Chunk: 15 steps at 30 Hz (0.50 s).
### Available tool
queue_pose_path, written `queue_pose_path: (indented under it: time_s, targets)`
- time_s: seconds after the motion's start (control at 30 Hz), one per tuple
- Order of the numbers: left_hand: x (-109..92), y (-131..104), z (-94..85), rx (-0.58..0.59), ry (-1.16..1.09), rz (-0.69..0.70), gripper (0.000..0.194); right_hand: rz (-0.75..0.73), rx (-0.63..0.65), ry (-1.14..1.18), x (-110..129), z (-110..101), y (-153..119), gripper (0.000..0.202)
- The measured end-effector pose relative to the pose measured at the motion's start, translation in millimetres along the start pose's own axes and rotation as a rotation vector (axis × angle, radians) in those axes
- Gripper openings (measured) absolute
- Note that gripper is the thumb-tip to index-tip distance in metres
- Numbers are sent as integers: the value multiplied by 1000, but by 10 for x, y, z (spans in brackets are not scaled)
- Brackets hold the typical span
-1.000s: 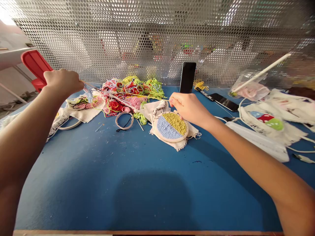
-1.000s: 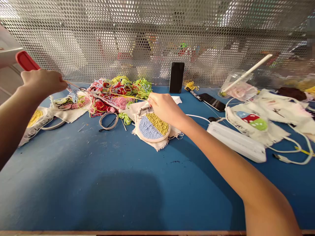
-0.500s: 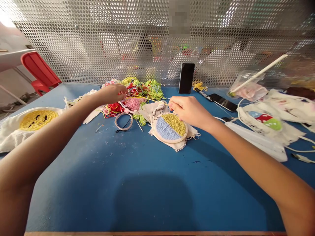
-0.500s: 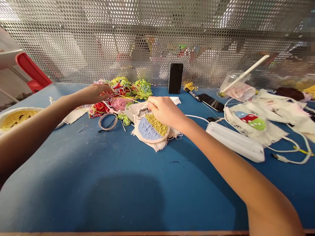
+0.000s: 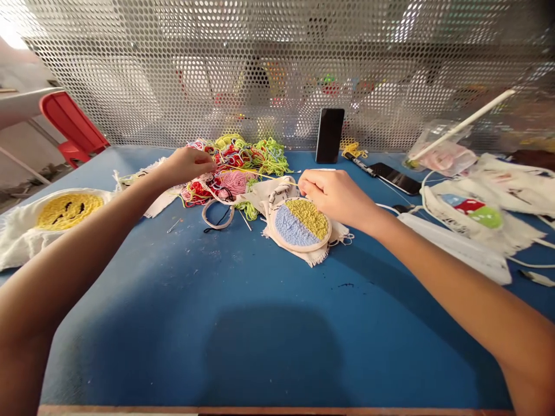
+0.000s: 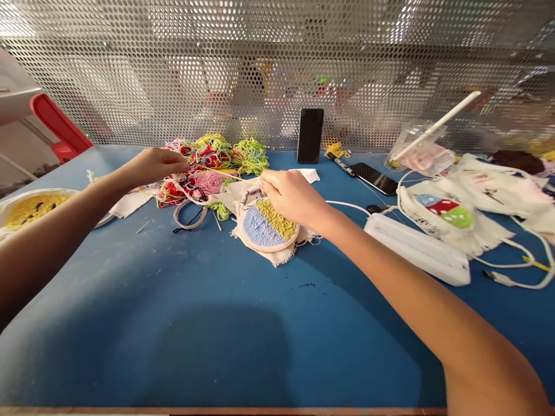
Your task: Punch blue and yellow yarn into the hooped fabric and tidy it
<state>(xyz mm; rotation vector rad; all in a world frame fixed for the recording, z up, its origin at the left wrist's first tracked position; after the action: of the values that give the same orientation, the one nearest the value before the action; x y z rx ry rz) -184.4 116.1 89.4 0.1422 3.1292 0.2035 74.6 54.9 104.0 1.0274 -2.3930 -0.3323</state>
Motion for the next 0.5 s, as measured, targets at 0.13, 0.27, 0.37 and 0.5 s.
queue_pose_path:
  time_s: [0.13, 0.27, 0.37, 0.5]
  targets:
    - [193, -122, -94, -81, 158, -140, 42, -6, -4, 0, 7, -8, -14, 27]
    - [514, -228, -212, -92, 338, -299, 47, -4, 1, 5, 13, -12, -28, 27]
    - [845, -263, -228, 23, 479, -426, 46, 0, -4, 6, 19, -20, -35, 27]
    - [1136, -309, -153, 195, 471, -539, 50, 6, 4, 5, 13, -8, -33, 26]
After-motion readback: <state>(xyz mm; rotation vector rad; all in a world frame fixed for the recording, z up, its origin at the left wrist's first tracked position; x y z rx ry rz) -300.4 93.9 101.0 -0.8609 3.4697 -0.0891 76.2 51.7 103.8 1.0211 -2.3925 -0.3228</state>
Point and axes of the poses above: each hand's wrist, its own y-axis towards the middle knuckle, its own z-axis out of the palm, x = y × z, the point moved 9 cm from there along y, towards the middle knuckle, and after that the axes turned 4 degrees about y, right-handed, at the moved point
